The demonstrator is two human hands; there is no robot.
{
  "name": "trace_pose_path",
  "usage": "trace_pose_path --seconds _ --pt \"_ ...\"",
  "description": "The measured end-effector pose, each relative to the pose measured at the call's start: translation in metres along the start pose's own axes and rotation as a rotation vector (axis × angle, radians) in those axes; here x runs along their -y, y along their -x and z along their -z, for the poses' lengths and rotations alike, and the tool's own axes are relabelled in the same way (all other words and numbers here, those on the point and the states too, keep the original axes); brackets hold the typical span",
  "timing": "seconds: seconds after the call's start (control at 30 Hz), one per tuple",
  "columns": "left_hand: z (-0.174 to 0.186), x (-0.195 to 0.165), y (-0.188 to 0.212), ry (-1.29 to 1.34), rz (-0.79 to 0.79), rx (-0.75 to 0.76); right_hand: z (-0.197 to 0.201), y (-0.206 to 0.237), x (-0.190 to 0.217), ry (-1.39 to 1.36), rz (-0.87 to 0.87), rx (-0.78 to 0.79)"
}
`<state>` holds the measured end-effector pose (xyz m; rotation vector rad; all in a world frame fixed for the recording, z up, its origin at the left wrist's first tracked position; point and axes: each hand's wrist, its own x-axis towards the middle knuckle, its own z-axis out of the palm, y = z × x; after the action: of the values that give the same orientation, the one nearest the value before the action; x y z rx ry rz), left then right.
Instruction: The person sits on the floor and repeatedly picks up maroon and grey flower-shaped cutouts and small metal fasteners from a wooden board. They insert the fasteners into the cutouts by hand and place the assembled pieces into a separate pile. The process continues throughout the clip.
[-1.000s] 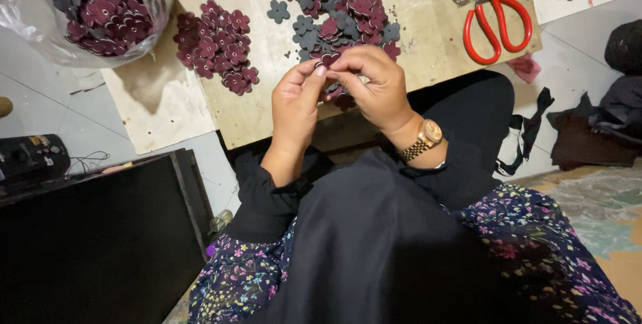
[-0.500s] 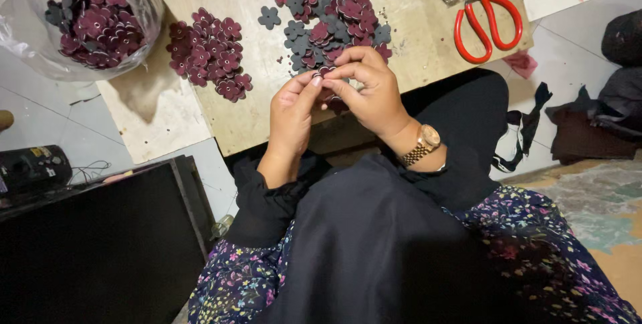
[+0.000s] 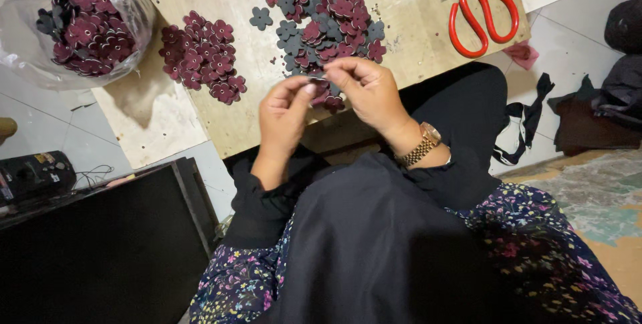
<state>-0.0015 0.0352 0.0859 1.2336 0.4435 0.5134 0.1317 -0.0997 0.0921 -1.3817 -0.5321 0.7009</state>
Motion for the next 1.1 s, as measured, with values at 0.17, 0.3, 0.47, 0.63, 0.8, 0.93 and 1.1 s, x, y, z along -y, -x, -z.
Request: trace_pose_path --seconds 0.17,0.3,0.47,0.63,0.8,0.93,1.1 --pt "0.059 -0.020 0.000 -0.833 -0.451 -0.325 0.042 -0.029 -0.005 0.611 0.475 -0.285" --pt "0.105 -0.028 0.003 -1.164 -0.472 -0.558 0.073 -0.054 -0.016 0.628 0.322 -0.418" --pt "0.119 -0.007 0.005 -1.286 -0.389 -0.689 0.080 -0.076 -0.027 0.757 0.426 -0.396" --pt "0.120 0.000 -0.006 -1.296 -0.313 -0.696 0.079 -0.082 -0.029 0.894 0.481 -0.401" --pt "0.120 0.002 -0.016 -1.340 -0.417 -0.712 0.081 -0.085 -0.033 0.886 0.496 -0.434" --pt "0.115 0.000 -0.014 -1.356 -0.522 -0.736 0.085 -0.083 -0.036 0.912 0.540 -0.405" --pt "0.088 -0.008 -0.016 -1.146 -0.484 -0.366 0.087 -0.086 -0.037 0.908 0.531 -0.417"
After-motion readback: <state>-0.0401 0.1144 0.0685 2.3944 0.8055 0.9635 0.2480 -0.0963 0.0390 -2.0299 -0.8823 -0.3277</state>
